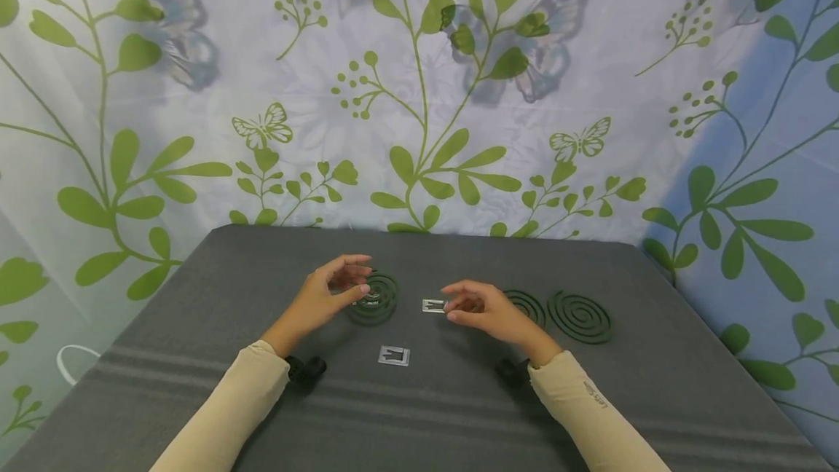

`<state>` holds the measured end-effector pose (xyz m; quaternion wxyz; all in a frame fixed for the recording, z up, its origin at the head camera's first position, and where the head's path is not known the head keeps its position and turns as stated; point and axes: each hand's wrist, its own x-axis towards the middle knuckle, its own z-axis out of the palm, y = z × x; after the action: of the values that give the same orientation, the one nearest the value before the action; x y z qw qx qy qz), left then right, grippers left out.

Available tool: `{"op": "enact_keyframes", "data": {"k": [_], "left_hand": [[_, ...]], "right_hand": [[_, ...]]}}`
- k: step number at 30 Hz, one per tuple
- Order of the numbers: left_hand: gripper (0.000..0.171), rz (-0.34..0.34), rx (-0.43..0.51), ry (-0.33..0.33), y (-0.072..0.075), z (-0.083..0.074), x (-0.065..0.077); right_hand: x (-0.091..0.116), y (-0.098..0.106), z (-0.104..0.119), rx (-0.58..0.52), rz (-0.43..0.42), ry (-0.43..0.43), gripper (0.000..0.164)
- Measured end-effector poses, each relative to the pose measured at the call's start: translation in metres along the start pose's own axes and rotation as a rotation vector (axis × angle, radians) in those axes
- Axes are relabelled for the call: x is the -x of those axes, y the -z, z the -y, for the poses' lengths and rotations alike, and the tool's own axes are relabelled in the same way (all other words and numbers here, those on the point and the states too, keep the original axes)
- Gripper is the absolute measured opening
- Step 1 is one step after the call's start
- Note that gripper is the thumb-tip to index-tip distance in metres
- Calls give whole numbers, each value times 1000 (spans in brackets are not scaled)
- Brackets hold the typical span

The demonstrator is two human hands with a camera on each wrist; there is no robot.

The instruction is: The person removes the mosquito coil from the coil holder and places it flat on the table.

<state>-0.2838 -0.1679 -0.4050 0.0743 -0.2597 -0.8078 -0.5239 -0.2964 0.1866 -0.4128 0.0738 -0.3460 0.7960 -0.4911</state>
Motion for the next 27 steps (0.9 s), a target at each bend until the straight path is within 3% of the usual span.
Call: {"op": "enact_keyframes", "data": {"k": [13,19,27], "left_hand": [[57,-23,61,173,19,17,4],[69,58,45,285,22,22,5],[86,160,68,380,23,25,6]], "right_hand": [[-24,-23,8,-101,27,-103,49],[-33,-30,7,-128,49,-138,53],[-47,-43,12,-121,-22,-210,52]]}}
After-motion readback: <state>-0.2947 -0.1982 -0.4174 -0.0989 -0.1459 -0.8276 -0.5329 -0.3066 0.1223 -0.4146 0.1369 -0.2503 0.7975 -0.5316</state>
